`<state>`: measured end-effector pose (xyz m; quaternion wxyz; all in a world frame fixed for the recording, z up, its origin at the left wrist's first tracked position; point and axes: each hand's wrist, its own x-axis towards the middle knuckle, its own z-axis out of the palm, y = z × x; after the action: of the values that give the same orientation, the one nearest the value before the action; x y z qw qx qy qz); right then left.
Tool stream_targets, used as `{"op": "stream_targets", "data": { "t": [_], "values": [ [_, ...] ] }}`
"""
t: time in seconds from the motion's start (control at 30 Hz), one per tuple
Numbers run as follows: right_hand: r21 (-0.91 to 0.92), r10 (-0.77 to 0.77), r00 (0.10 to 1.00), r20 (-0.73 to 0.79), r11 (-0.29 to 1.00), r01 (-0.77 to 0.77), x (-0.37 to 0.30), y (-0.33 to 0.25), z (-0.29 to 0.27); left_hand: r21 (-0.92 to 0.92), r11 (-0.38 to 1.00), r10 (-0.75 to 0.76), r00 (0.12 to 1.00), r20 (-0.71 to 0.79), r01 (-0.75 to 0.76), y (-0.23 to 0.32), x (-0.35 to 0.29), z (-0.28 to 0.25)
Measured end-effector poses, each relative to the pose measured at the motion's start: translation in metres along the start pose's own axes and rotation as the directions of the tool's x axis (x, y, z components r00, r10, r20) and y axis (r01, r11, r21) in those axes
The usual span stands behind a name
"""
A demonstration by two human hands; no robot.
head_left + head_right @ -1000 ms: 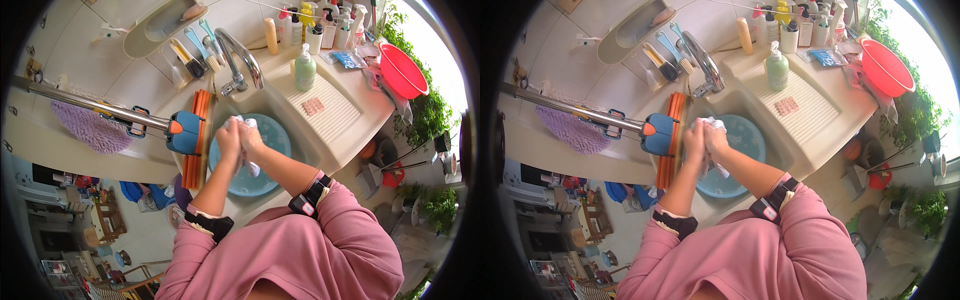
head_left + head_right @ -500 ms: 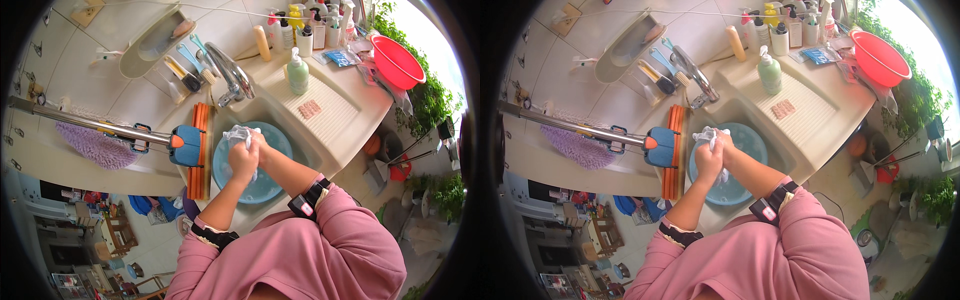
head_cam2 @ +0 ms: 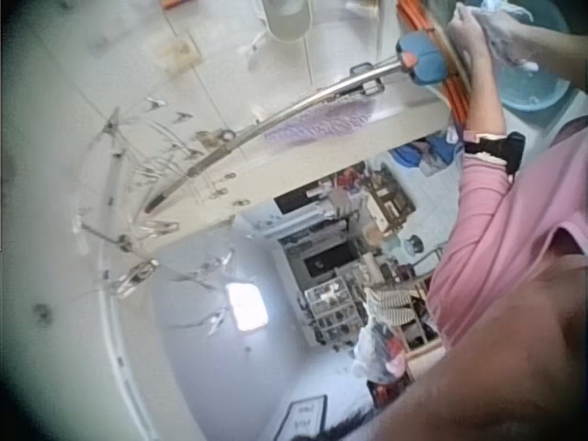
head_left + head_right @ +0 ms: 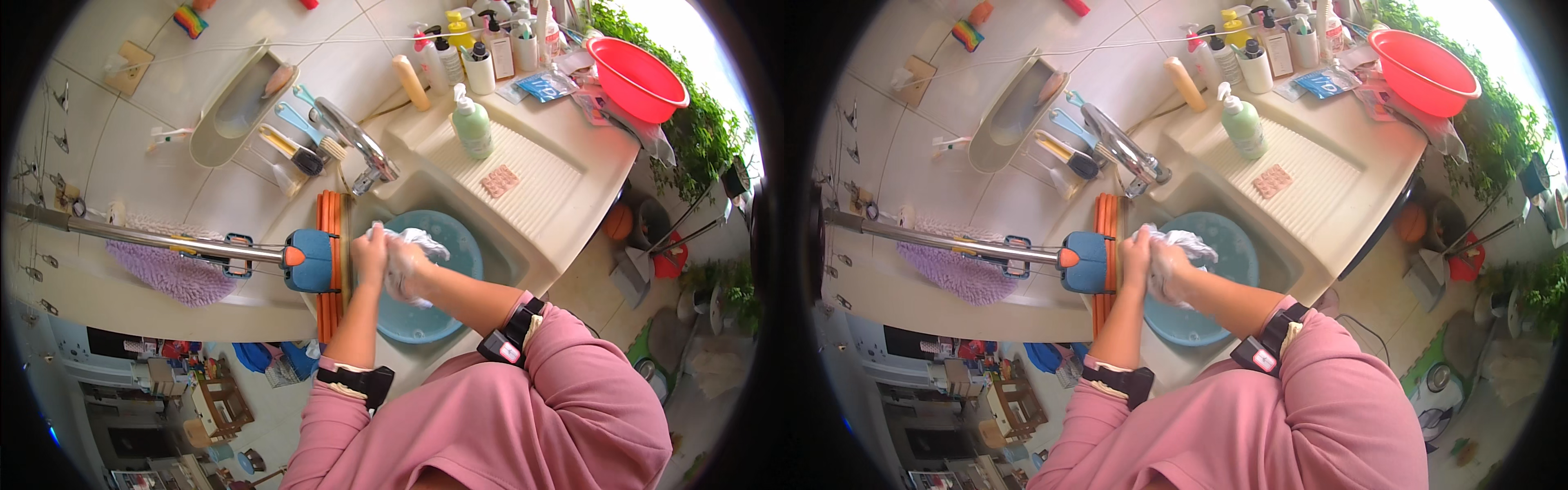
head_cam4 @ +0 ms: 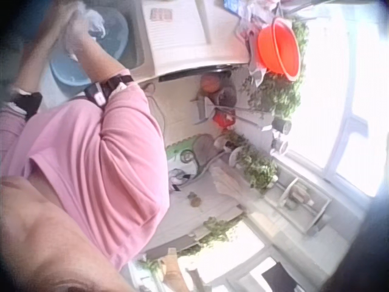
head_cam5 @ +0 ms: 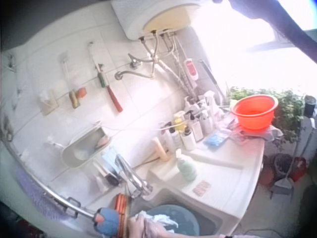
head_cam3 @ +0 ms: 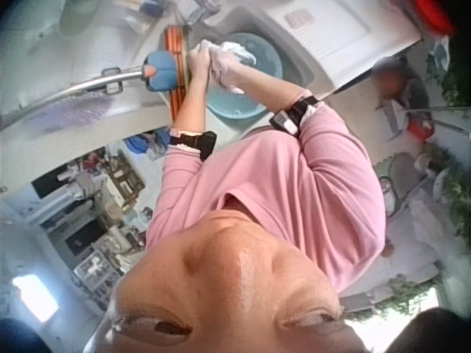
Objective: The person washes a small piece of light-colored fabric by hand in a blue basin at a sink. They rub the fabric, apply liquid soap from a bottle, rinse under the tap, and wring it out repeatedly.
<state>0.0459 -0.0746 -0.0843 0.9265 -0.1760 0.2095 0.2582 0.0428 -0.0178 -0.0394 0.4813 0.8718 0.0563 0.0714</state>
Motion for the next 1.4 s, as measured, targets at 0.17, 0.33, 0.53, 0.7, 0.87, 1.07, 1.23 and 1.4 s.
{"op": "stream_targets", "data": {
  "t": [0.17,0.33,0.53,0.7,0.87,1.07,1.23,1.4],
  "values": [
    [-0.077,-0.155,0.988,-0.014,0.985,0.154,0.004,-0.001,-0.015,0.091,0.985,0.147,0.989,0.001,-0.146,0.008,-0.015,0.003],
    [0.049,0.079,0.989,0.126,0.995,-0.085,-0.026,-0.004,0.001,0.102,0.986,0.138,0.99,-0.019,-0.135,-0.017,0.003,-0.002],
    [-0.174,-0.102,0.976,0.19,0.975,0.136,-0.053,-0.027,0.037,-0.522,0.832,-0.176,0.982,0.069,0.186,-0.046,0.035,-0.041],
    [-0.034,-0.16,0.977,0.145,0.986,0.166,-0.045,-0.048,0.014,-0.822,0.443,-0.008,0.918,0.395,0.358,-0.034,0.009,-0.051],
    [-0.453,-0.109,0.994,0.017,0.885,0.104,-0.043,-0.056,-0.013,-0.847,0.394,0.102,0.899,0.426,0.357,-0.003,-0.001,-0.061],
    [-0.837,-0.027,0.996,-0.079,0.545,-0.052,-0.05,-0.066,-0.025,-0.865,0.383,0.066,0.924,0.376,0.325,0.02,0.001,-0.082],
    [-0.984,-0.335,0.936,-0.111,0.17,-0.056,-0.064,-0.071,-0.013,-0.834,0.501,0.172,0.919,0.356,0.229,0.034,0.001,-0.094],
    [-0.914,-0.366,0.931,0.0,-0.378,-0.148,-0.084,-0.093,-0.005,-0.815,0.511,0.11,0.92,0.377,0.273,0.042,0.0,-0.098]
  ]
}}
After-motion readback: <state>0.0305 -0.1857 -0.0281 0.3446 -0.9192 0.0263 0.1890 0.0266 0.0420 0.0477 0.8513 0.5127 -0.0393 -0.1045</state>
